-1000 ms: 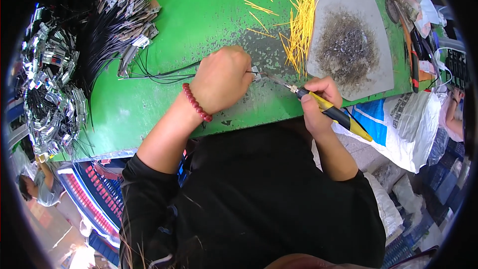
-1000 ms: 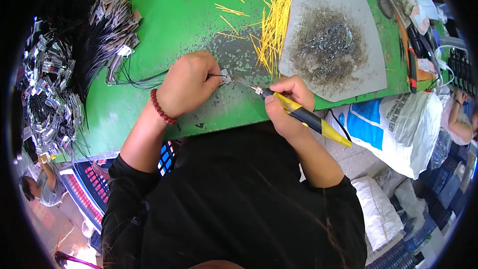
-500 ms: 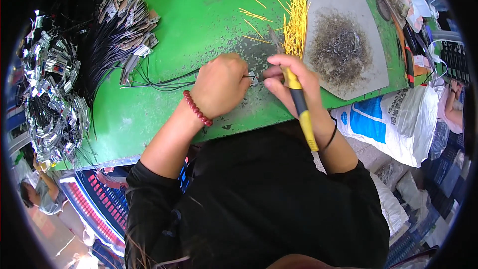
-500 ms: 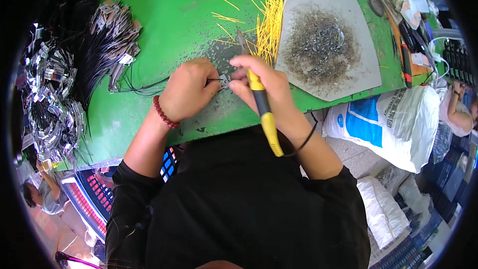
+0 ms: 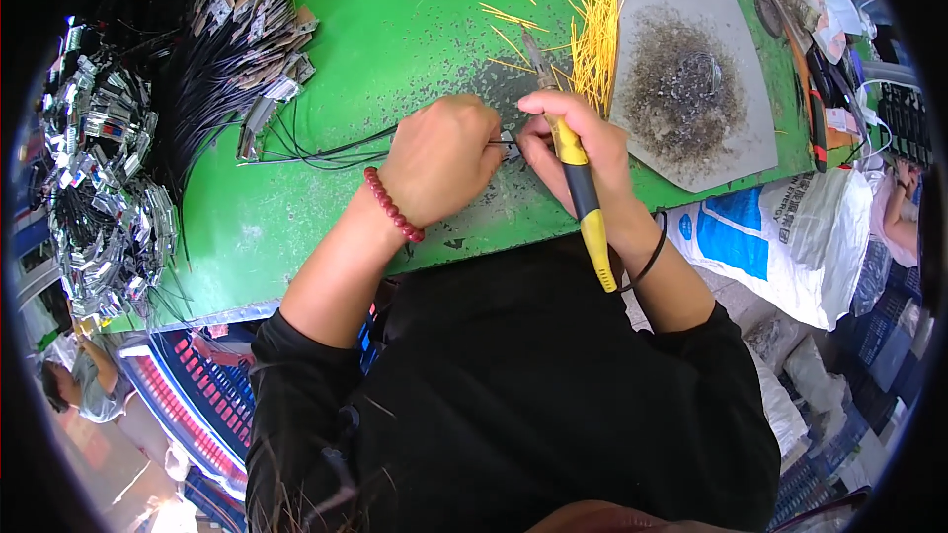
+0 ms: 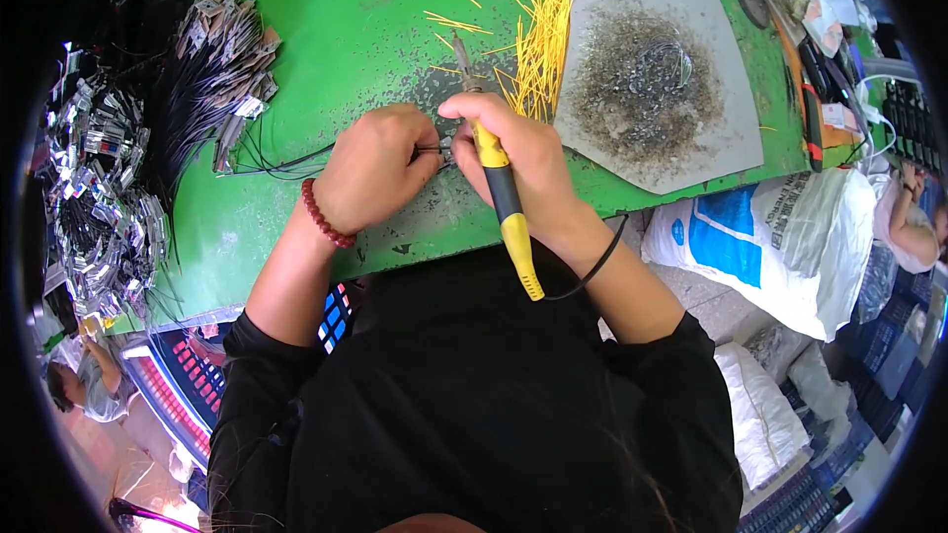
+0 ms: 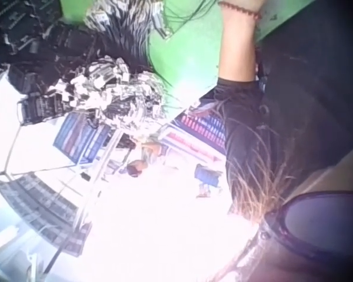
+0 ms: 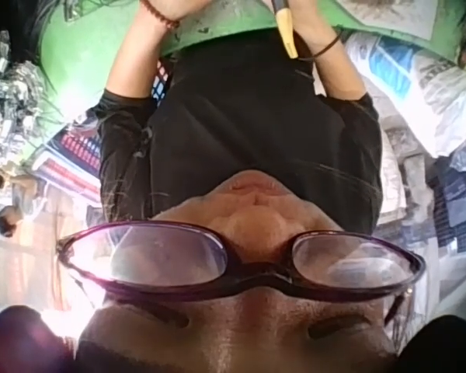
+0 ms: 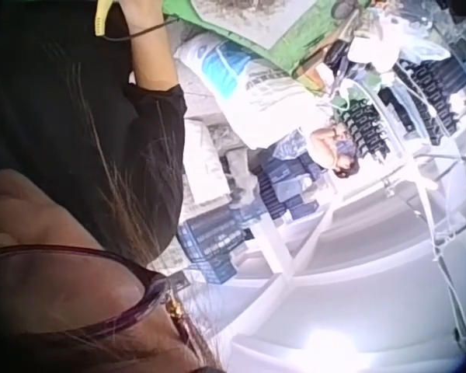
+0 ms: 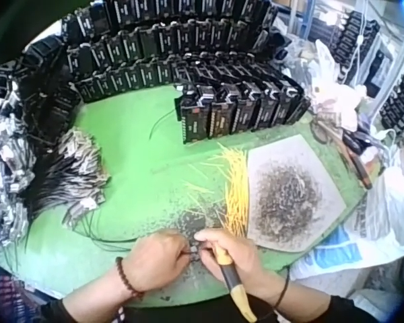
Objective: The person solders wires to a circuit board using a soldering iron, then places the board into a toy car chassis and solders the wires to the internal components.
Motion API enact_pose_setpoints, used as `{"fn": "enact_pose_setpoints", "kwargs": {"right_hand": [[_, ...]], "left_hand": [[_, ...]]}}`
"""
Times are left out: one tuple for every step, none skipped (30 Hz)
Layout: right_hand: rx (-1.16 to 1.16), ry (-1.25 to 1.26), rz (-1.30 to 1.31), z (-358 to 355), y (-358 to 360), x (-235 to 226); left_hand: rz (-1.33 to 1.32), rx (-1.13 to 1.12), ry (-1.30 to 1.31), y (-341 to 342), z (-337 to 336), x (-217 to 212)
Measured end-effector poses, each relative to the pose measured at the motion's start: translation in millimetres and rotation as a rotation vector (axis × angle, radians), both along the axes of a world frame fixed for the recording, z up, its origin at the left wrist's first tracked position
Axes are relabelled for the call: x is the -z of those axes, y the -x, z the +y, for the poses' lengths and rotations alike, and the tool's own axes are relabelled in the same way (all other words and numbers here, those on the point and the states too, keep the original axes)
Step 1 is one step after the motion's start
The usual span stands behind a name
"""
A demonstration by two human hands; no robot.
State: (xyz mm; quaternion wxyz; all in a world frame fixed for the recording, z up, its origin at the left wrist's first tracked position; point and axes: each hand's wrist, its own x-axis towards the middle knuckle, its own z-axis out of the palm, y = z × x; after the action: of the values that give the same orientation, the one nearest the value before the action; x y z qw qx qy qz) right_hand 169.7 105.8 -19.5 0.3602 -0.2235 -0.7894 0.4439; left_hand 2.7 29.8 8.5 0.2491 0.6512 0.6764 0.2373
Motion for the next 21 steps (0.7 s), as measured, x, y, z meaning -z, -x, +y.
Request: {"fn": "enact_pose_setpoints", "kwargs": {"right_hand": [[0.0,-0.001,0.003,1.0,-0.7,0.3],[-0.032,0.011,-0.017,2.0,-2.5,1.3],[-0.065,0.025,-0.036,2.4,-3.6,2.3],[-0.054,0.003,-0.042,1.8,-3.8,1.4],[-0.053,0.004,-0.038,2.5,-3.9,1.8],[-0.055,0.035,-0.017,1.0,-3.9,2.0],[-0.056,0.067,0.004,-0.5,-3.7,2.4],[-0.056,0.07,0.008,-2.0,-3.1,5.2],[-0.001,0.059,0.033,-2.6,-2.0,10.9],[0.053,0.047,0.058,-3.3,-1.3,15.3],[0.088,0.074,0.044,-4.2,-3.9,17.0],[0.086,0.076,0.045,-6.1,-5.6,16.0],[0.084,0.16,0.023,-8.1,-7.1,13.8],[0.082,0.244,0.001,-9.5,-8.2,12.8],[0.082,0.243,0.002,-9.5,-9.8,12.9],[0.045,0.243,-0.014,-9.4,-11.4,13.4],[0.009,0.242,-0.03,-9.4,-12.0,13.4],[0.009,0.24,-0.03,-9.4,-10.9,12.0],[0.028,0.269,-0.007,-9.7,-8.6,9.8],[0.046,0.297,0.016,-10.0,-6.3,8.1],[0.048,0.295,0.016,-9.9,-4.2,7.5]], "left_hand": [[0.01,0.017,0.052,-0.2,0.7,-5.0],[0.02,0.033,0.105,-0.6,1.0,-8.2],[0.024,0.033,0.105,-1.6,0.5,-9.1],[-0.034,0.006,0.093,-2.5,0.2,-9.8],[-0.091,-0.021,0.081,-2.9,0.6,-10.0],[-0.087,-0.022,0.084,-2.4,-0.3,-10.1],[-0.099,-0.031,0.063,-1.6,-0.6,-9.4],[-0.112,-0.039,0.041,-1.0,-1.1,-8.9],[-0.108,-0.04,0.044,-0.3,-1.3,-8.3],[-0.102,-0.047,0.054,0.5,-1.6,-7.8],[-0.096,-0.054,0.063,1.0,-2.0,-7.2],[-0.094,-0.055,0.066,0.9,-3.2,-5.8],[-0.097,-0.06,0.047,0.5,-4.7,-4.4],[-0.1,-0.064,0.027,0.2,-6.1,-3.3],[-0.099,-0.064,0.027,-0.2,-6.4,-2.9],[-0.098,-0.076,0.028,-0.5,-6.7,-2.7],[-0.096,-0.087,0.028,-0.7,-7.2,-2.5],[-0.096,-0.087,0.025,-0.9,-7.8,-1.7],[-0.101,-0.088,0.008,-1.1,-8.8,-0.7],[-0.107,-0.089,-0.01,-1.2,-9.2,-0.4],[-0.107,-0.087,-0.012,-1.2,-9.2,-0.7]]}}
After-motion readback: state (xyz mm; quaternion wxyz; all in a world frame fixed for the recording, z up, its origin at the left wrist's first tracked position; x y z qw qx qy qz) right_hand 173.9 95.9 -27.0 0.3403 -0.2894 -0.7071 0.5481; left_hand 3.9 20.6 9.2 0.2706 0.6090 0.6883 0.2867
